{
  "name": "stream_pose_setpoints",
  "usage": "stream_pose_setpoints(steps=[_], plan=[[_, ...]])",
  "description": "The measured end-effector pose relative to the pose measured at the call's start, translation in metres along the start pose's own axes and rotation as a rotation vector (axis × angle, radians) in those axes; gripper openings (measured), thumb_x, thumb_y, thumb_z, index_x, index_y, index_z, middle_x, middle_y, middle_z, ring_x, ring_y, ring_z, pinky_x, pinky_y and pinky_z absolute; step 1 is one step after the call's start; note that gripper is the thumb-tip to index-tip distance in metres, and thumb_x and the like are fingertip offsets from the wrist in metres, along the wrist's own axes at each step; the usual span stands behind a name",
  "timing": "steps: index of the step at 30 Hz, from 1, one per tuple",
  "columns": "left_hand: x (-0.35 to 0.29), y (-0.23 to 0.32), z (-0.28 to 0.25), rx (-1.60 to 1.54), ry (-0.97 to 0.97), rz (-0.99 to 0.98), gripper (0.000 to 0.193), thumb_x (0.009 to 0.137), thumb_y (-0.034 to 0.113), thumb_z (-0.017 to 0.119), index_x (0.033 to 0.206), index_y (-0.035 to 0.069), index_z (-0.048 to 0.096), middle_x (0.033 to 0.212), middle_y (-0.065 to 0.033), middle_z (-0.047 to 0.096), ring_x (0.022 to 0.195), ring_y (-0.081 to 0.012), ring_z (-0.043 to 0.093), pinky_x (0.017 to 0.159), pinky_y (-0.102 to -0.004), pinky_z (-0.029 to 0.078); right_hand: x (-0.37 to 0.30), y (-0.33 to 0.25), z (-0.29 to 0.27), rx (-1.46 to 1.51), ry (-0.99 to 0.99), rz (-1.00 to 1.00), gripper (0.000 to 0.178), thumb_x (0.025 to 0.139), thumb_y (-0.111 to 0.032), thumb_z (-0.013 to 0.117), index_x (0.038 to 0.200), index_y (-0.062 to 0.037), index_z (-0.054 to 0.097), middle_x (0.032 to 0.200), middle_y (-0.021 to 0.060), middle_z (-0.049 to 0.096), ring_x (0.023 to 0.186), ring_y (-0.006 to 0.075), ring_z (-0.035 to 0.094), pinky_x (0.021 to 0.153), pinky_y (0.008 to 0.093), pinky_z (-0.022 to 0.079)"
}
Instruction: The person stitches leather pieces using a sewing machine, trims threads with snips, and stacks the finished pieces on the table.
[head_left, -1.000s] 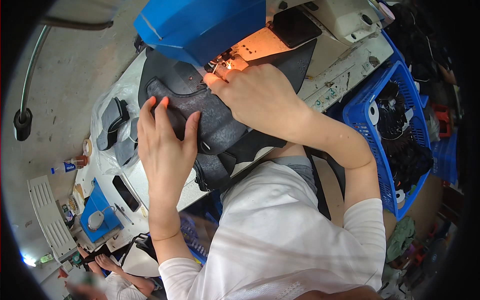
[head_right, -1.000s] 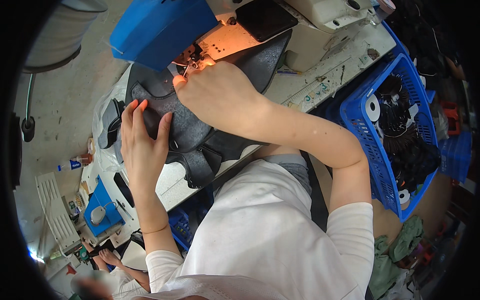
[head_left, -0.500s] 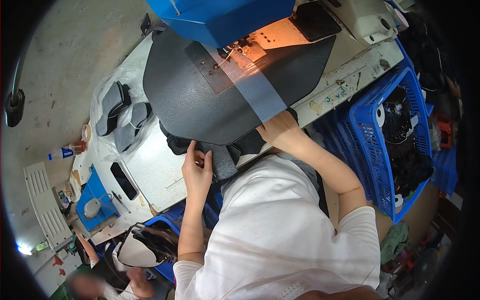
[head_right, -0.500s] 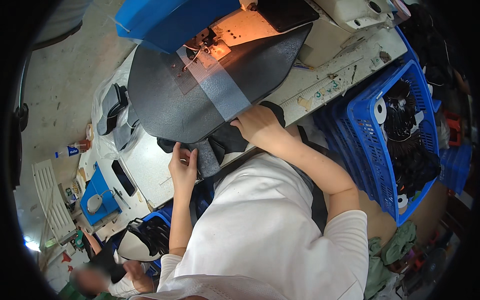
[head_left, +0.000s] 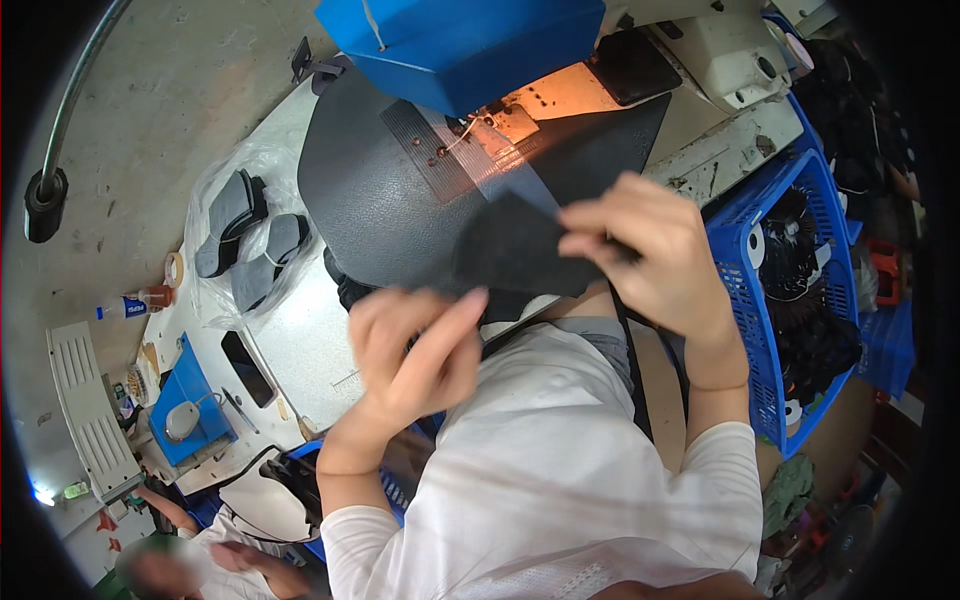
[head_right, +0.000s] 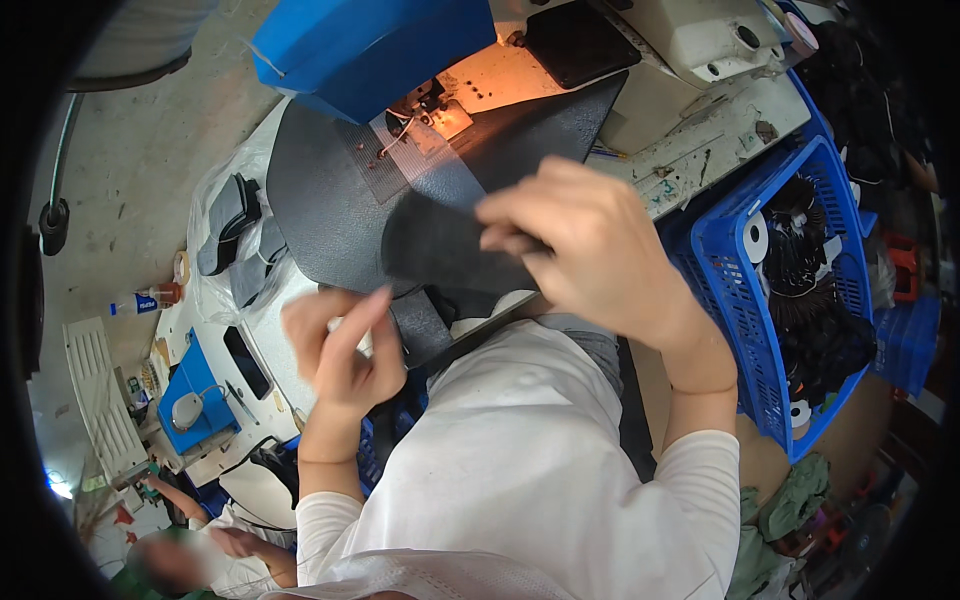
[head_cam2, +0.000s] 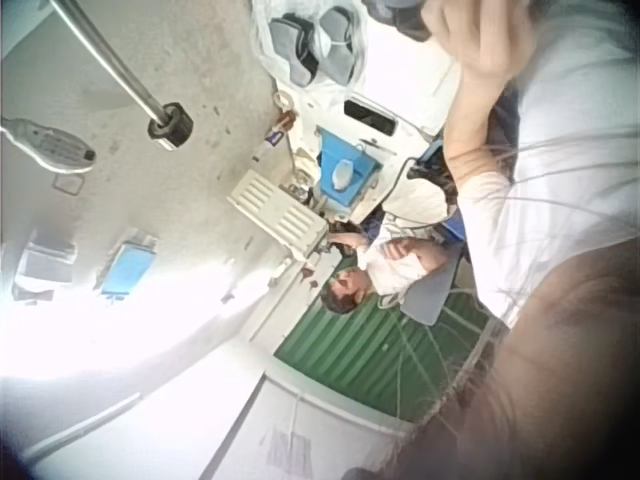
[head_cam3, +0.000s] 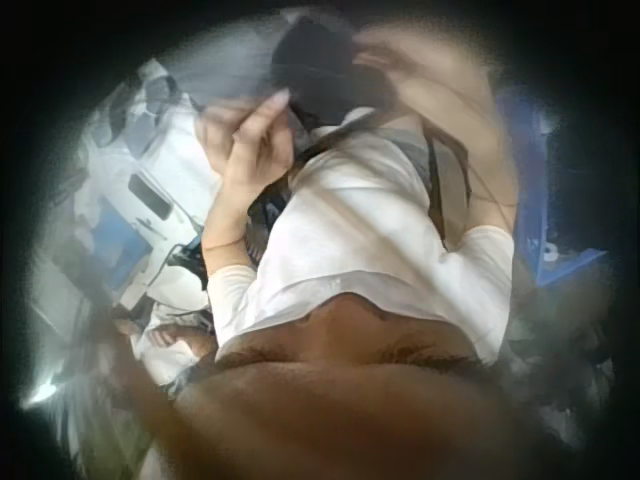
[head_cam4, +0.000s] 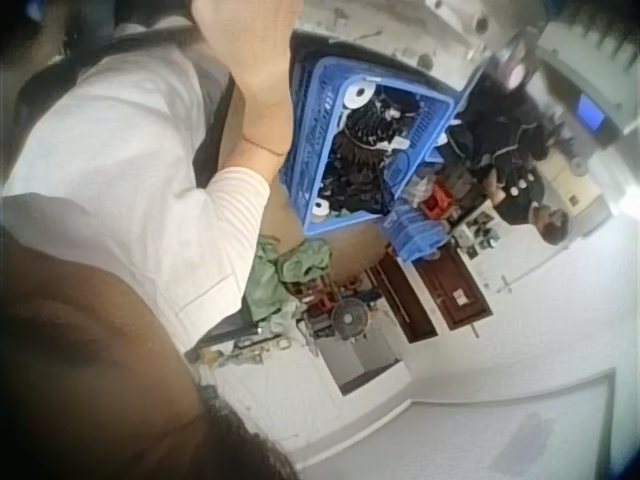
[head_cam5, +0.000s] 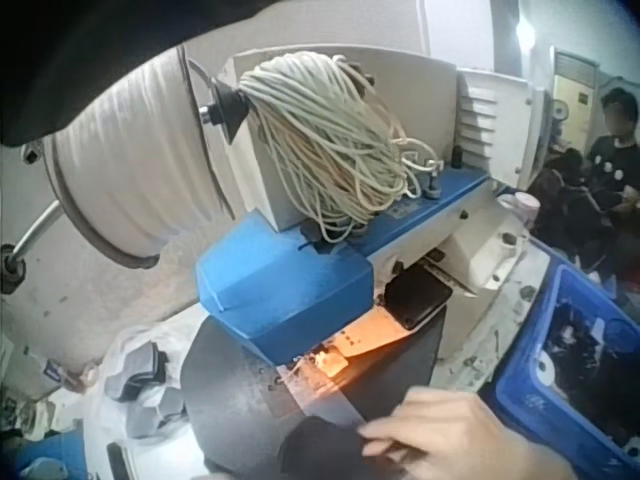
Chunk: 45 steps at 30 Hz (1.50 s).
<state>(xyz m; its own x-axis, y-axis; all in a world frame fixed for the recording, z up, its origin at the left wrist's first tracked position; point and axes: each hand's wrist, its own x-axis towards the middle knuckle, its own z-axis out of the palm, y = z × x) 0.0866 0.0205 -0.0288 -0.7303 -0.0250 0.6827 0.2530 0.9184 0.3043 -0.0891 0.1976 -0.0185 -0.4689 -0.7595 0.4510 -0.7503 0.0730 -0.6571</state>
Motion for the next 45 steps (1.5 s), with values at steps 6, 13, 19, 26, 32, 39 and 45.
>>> stream_pose_setpoints(steps=[6, 13, 19, 26, 32, 39, 45], plan=[[0.05, 0.004, 0.039, 0.142, -0.31, -0.201, 0.044, 0.083, 0.01, 0.067, 0.123, -0.005, 0.059, 0.125, -0.0214, 0.057, 0.116, -0.0385, 0.054, 0.099, -0.0436, 0.045, 0.027, 0.011, 0.002, -0.294, -0.215, 0.006, 0.042, 0.078, -0.003, 0.064, 0.12, -0.0006, 0.064, 0.09, 0.0131, 0.067, 0.092, 0.0315, 0.061, 0.08, 0.0415, 0.05], [0.063, -0.024, 0.042, 0.22, -0.26, -0.223, 0.034, 0.091, 0.011, 0.062, 0.121, -0.003, 0.06, 0.13, -0.0194, 0.055, 0.119, -0.0372, 0.053, 0.1, -0.0428, 0.044, 0.054, 0.017, 0.023, -0.362, -0.139, -0.016, 0.024, 0.078, -0.004, 0.062, 0.101, 0.0015, 0.066, 0.088, 0.0155, 0.069, 0.09, 0.0304, 0.067, 0.079, 0.0407, 0.054], [0.074, -0.036, 0.036, 0.163, -0.366, -0.251, 0.033, 0.091, 0.01, 0.061, 0.121, -0.003, 0.061, 0.13, -0.0202, 0.055, 0.121, -0.0387, 0.051, 0.101, -0.0441, 0.043, 0.052, 0.017, 0.029, -0.37, -0.055, 0.128, 0.026, 0.081, -0.009, 0.065, 0.105, -0.0012, 0.067, 0.087, 0.0186, 0.067, 0.084, 0.0355, 0.064, 0.075, 0.0446, 0.052], [0.073, -0.047, 0.044, 0.207, -0.284, -0.182, 0.027, 0.09, 0.006, 0.061, 0.116, -0.002, 0.064, 0.115, -0.0204, 0.064, 0.11, -0.0406, 0.058, 0.095, -0.0441, 0.048, 0.044, 0.017, 0.012, -0.322, -0.067, 0.122, 0.019, 0.076, -0.003, 0.062, 0.094, 0.0003, 0.065, 0.081, 0.0164, 0.066, 0.084, 0.0335, 0.065, 0.074, 0.0438, 0.054], [0.083, -0.051, 0.043, 0.197, -0.27, -0.188, 0.017, 0.087, 0.002, 0.062, 0.102, -0.003, 0.069, 0.106, -0.0181, 0.063, 0.099, -0.0369, 0.062, 0.083, -0.0428, 0.052, 0.044, 0.03, 0.02, -0.386, 0.112, -0.023, 0.024, 0.073, -0.001, 0.062, 0.097, -0.0002, 0.066, 0.087, 0.0143, 0.066, 0.087, 0.0321, 0.065, 0.074, 0.0425, 0.054], [0.082, -0.055, 0.042, 0.117, -0.299, -0.233, 0.018, 0.084, 0.002, 0.065, 0.1, -0.001, 0.071, 0.103, -0.0154, 0.065, 0.092, -0.0347, 0.064, 0.079, -0.042, 0.053, 0.043, 0.028, 0.028, -0.326, 0.118, 0.039, 0.039, 0.071, 0.001, 0.061, 0.11, -0.0036, 0.066, 0.1, 0.0154, 0.065, 0.095, 0.0338, 0.063, 0.084, 0.0425, 0.052], [0.082, -0.069, 0.038, 0.135, -0.291, -0.068, 0.019, 0.083, 0.003, 0.067, 0.101, -0.001, 0.072, 0.103, -0.0144, 0.066, 0.091, -0.0333, 0.064, 0.078, -0.0408, 0.053, 0.039, 0.023, 0.02, -0.27, -0.035, 0.138, 0.031, 0.075, -0.003, 0.064, 0.106, -0.0016, 0.066, 0.096, 0.0124, 0.065, 0.086, 0.034, 0.064, 0.076, 0.0417, 0.053]])
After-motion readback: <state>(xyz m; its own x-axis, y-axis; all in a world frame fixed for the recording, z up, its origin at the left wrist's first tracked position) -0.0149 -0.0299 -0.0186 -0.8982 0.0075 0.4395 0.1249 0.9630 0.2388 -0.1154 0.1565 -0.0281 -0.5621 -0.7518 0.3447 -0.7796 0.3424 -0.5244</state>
